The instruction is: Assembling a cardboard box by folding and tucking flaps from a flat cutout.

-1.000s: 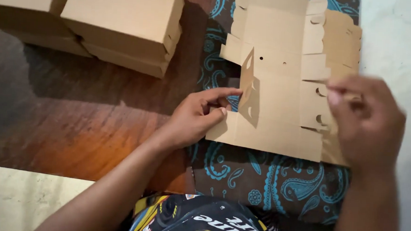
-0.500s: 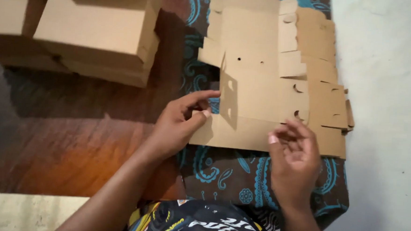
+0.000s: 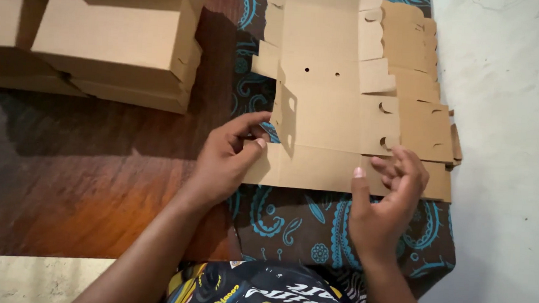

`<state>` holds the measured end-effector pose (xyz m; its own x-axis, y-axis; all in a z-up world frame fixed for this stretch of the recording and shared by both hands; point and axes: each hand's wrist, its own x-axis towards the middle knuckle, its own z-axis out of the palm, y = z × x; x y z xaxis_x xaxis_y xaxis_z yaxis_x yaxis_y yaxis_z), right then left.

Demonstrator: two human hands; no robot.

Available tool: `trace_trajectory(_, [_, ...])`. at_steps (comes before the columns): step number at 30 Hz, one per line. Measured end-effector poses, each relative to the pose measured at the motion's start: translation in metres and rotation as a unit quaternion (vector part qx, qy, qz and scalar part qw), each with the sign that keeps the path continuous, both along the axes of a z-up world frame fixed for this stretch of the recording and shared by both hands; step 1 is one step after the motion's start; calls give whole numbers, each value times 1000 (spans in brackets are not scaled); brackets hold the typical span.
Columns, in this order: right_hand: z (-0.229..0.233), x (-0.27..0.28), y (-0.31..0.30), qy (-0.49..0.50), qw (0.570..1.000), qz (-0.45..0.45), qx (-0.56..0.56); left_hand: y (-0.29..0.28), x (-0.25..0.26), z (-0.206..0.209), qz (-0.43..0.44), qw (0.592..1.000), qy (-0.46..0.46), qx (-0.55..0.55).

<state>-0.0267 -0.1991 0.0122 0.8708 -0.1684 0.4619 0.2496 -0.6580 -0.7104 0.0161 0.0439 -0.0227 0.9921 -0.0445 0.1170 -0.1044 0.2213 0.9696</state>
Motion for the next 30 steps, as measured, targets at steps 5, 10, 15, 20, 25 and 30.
trace_trajectory(5, [9, 0, 9, -26, 999, 25, -12, 3, 1, 2, 6, 1000, 5, -25])
trace_trajectory(10, [-6, 2, -5, -54, 997, -32, -50, 4, 7, -10, 6, 989, 31, -144])
trace_trajectory(15, [1, -1, -1, -33, 998, -21, 48, 0, 6, -6, 5, 979, 60, -195])
trace_trajectory(20, [14, -6, 13, -30, 992, -68, 99, -4, -9, 33, 82, 979, 151, -110])
trace_trajectory(25, [9, -8, 9, 13, 995, -70, 69, -14, -42, 41, 35, 996, 63, -53])
trace_trajectory(30, [-7, -2, -3, -14, 990, 42, -134, -5, -56, 36, -22, 952, -119, 281])
